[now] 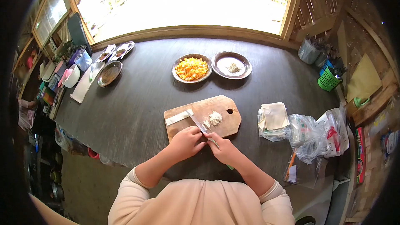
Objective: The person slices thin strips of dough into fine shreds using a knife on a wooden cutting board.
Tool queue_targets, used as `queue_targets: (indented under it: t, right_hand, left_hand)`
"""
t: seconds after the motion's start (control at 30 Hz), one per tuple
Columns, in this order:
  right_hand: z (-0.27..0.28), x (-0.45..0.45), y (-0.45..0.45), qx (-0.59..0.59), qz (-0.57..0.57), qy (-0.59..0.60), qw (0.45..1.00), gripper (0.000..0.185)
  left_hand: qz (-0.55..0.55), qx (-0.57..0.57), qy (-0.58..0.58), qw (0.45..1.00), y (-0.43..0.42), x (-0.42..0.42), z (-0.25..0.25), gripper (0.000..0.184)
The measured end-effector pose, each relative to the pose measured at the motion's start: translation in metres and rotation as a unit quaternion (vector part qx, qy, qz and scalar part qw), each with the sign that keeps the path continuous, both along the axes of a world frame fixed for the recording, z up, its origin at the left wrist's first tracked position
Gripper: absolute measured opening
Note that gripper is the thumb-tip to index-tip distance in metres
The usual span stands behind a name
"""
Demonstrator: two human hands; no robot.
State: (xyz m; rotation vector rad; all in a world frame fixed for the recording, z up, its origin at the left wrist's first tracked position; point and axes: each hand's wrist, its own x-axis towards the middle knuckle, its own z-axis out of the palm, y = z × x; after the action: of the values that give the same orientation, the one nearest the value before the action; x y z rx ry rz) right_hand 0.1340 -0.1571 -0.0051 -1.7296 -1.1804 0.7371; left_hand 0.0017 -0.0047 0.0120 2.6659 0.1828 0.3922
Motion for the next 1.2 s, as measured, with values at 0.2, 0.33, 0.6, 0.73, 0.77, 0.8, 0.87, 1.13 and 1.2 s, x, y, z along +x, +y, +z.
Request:
queue_targets:
  t: [0.2,0.33,0.6,0.73,0.77,0.8,0.87,1.13,1.2]
  right_hand:
    - [0.005,0.000,-0.003,-0.016,0.000,0.021,1.000,0.032]
    - [-0.002,0.001,0.004,0.085,0.003,-0.047,0.995,0.033]
    - [-0.017,0.000,0.001,0.108,-0.001,-0.059,0.992,0.032]
    - [-0.013,0.002,0.004,0.101,-0.004,-0.063,0.993,0.033]
    - [-0.002,0.002,0.000,0.028,-0.001,-0.014,1.000,0.033]
    - [0.011,0.000,-0.003,-0.046,0.003,0.036,0.998,0.032]
    - [0.025,-0.002,-0.005,-0.070,-0.001,0.046,0.996,0.030]
    - [-0.026,0.000,0.006,0.117,-0.005,-0.065,0.991,0.032]
    - [-0.028,0.002,0.008,0.122,-0.002,-0.061,0.991,0.031]
  left_hand:
    - [-0.001,-0.012,0.020,1.000,0.000,0.000,0.001,0.029]
    - [0.003,0.001,0.017,1.000,-0.002,-0.001,0.002,0.028]
    - [-0.001,-0.011,0.028,1.000,-0.002,-0.002,0.001,0.029]
    - [0.001,-0.008,0.018,1.000,-0.002,-0.001,0.000,0.027]
    - [0.001,-0.013,0.018,1.000,-0.003,-0.002,0.001,0.027]
    - [0.001,-0.010,0.015,1.000,-0.003,-0.002,0.001,0.027]
    - [0.001,0.002,0.045,0.999,-0.002,-0.002,0.002,0.028]
    - [-0.004,-0.004,0.030,1.000,-0.003,-0.003,0.000,0.029]
    - [-0.001,-0.004,0.036,0.999,-0.002,-0.002,0.003,0.029]
